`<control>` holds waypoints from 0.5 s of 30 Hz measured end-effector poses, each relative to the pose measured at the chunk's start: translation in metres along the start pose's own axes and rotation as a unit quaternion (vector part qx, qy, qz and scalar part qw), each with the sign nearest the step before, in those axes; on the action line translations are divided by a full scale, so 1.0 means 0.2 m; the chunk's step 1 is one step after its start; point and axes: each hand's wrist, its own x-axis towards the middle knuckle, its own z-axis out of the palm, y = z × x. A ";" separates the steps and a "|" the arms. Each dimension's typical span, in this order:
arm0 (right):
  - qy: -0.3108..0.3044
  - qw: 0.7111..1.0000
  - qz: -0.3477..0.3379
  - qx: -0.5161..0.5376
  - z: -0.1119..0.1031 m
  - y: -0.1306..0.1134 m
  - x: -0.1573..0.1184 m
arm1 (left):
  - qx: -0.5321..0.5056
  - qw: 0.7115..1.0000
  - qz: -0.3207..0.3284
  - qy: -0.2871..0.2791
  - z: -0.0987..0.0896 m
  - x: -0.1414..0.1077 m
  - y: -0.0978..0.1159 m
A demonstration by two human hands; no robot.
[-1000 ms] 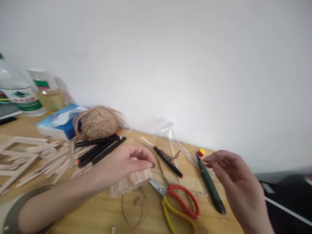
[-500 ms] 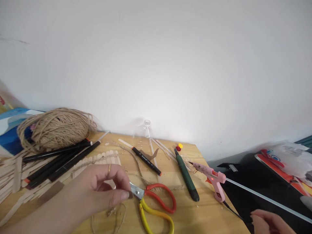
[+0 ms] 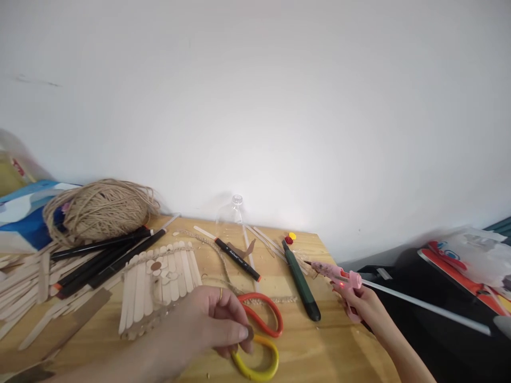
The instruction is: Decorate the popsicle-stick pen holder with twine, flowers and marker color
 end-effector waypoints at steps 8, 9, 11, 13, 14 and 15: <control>0.043 0.994 -0.006 0.101 -0.04 -0.12 -0.14 | 0.007 0.999 -0.009 0.047 0.09 0.07 0.01; 0.041 0.993 -0.012 0.113 -0.03 -0.15 -0.18 | 0.002 0.999 -0.010 0.051 0.11 0.08 0.01; 0.036 0.989 -0.016 0.141 -0.02 -0.20 -0.27 | -0.008 0.998 -0.008 0.055 0.13 0.11 0.01; 0.026 0.986 -0.005 0.165 0.00 -0.24 -0.37 | -0.017 0.998 -0.001 0.052 0.15 0.13 0.00; 0.023 0.985 -0.003 0.168 0.01 -0.26 -0.41 | -0.022 0.999 0.004 0.049 0.15 0.15 0.00; 0.018 0.986 -0.002 0.165 0.02 -0.27 -0.45 | -0.028 0.999 0.008 0.045 0.16 0.16 -0.01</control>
